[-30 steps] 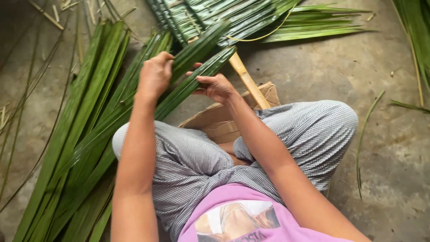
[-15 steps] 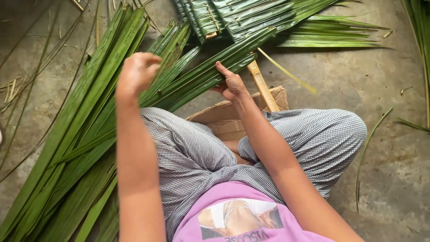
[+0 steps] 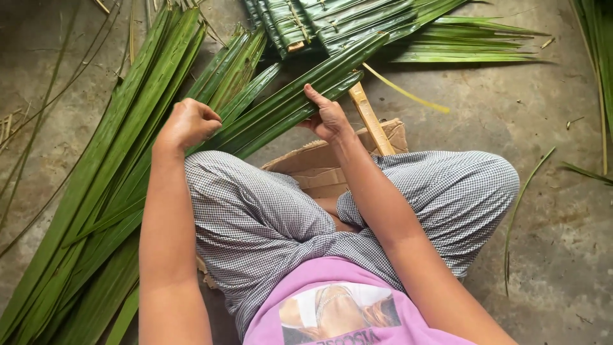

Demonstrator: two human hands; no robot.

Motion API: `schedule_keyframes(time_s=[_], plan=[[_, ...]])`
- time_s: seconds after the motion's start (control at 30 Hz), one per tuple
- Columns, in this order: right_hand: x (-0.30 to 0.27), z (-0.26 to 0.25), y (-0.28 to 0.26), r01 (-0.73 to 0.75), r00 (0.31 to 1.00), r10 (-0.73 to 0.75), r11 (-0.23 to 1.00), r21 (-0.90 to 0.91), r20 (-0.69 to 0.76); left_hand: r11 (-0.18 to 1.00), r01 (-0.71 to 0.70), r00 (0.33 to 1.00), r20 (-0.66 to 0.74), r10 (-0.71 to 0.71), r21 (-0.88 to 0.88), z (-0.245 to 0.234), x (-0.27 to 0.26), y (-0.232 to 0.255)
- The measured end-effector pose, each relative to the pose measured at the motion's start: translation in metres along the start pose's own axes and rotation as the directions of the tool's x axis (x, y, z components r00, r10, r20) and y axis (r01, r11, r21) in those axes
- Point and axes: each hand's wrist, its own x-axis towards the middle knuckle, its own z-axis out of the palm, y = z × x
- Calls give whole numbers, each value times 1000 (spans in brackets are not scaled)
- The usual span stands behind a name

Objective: A person is weaving palm leaves onto a wooden stick to create a thatched panel, likely for roofing or mats.

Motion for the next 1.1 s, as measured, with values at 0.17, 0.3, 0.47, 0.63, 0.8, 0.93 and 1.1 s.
schedule_keyframes(time_s=[0.17, 0.3, 0.47, 0.63, 0.8, 0.93, 1.1], plan=[[-1, -3, 4, -19, 1000, 18, 999, -35, -9, 997, 66, 947, -312, -74, -34, 13, 76, -100], [2, -7, 12, -47, 998, 49, 996, -72, 28, 991, 117, 763, -644, -48, 64, -16, 100, -128], [-30, 20, 1, -22, 979, 59, 982, -186, 196, 980, -189, 825, -552, 123, -65, -28, 34, 0], [-12, 11, 16, -7, 975, 25, 996, -85, 219, 969, -182, 975, 94, 199, -168, 7, -5, 72], [4, -3, 29, -49, 941, 63, 998, -51, 332, 984, -171, 982, 65, 175, -58, 38, 28, 43], [-19, 10, 21, -11, 916, 64, 991, -135, 396, 990, -138, 990, 6, 138, -22, 28, 37, 17], [35, -25, 45, -83, 960, 89, 996, -33, 267, 983, -49, 979, 186, 82, -179, 16, 27, 14]])
